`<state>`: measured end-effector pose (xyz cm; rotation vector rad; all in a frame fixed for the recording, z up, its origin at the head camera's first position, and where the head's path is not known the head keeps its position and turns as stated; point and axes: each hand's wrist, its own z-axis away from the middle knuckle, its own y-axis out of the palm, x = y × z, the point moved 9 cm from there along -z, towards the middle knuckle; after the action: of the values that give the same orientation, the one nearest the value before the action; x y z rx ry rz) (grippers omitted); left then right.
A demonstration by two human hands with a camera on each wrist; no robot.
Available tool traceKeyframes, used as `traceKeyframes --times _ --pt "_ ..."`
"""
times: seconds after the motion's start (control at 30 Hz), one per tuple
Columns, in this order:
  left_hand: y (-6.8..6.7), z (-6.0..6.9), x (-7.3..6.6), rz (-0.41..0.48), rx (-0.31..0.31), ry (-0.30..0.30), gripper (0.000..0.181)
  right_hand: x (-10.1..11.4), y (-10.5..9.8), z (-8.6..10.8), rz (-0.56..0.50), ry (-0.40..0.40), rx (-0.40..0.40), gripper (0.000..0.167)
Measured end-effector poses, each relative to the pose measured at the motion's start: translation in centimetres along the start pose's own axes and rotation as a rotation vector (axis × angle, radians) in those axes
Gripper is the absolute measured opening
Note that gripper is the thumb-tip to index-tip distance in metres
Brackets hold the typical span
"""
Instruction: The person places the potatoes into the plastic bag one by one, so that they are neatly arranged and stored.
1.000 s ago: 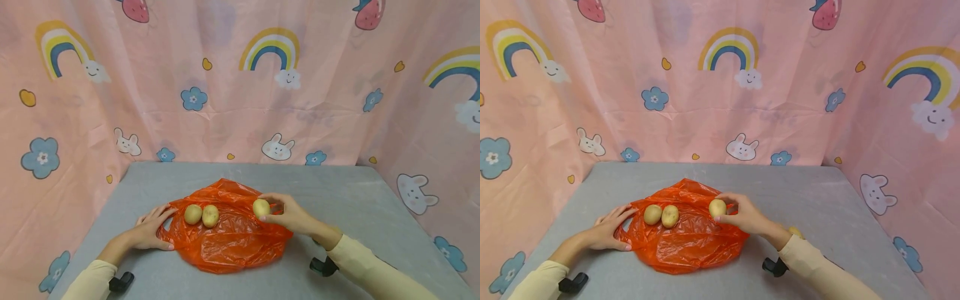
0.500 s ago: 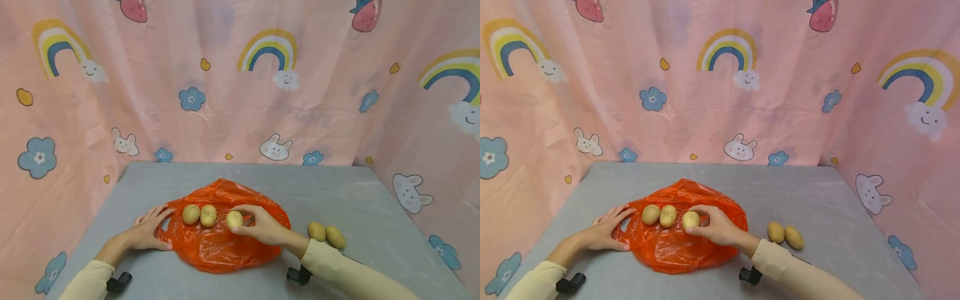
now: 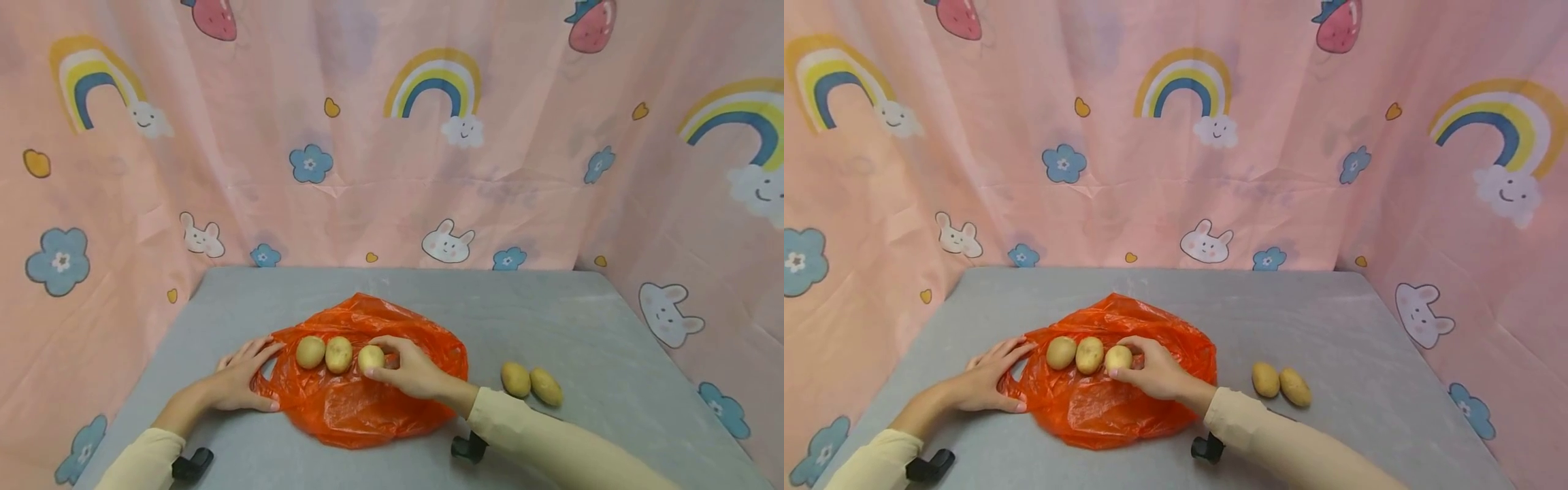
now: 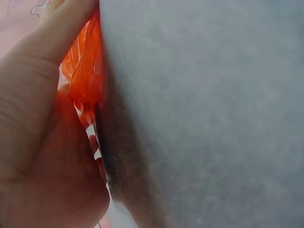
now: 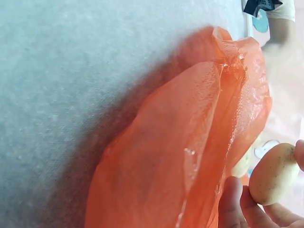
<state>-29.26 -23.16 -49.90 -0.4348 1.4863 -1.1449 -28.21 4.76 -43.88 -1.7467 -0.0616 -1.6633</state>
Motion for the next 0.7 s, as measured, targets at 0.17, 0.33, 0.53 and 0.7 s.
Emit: traceKeyframes --times 0.17,0.33,0.53,0.7 --pt "0.2 0.1 -0.1 0.003 -0.003 0.001 0.113 -0.4 0.1 -0.4 -0.002 0.021 -0.026 0.053" --pt "0.1 0.1 -0.1 -0.001 -0.008 0.005 0.113 -0.8 0.4 -1.0 0.037 0.036 -0.032 0.055" --pt "0.1 0.0 -0.1 0.001 -0.003 0.006 0.112 -1.3 0.7 -1.4 0.111 0.063 -0.037 0.051" --pt "0.1 0.0 -0.1 -0.002 -0.005 0.008 0.111 -1.3 0.7 -2.0 0.171 0.074 -0.049 0.048"
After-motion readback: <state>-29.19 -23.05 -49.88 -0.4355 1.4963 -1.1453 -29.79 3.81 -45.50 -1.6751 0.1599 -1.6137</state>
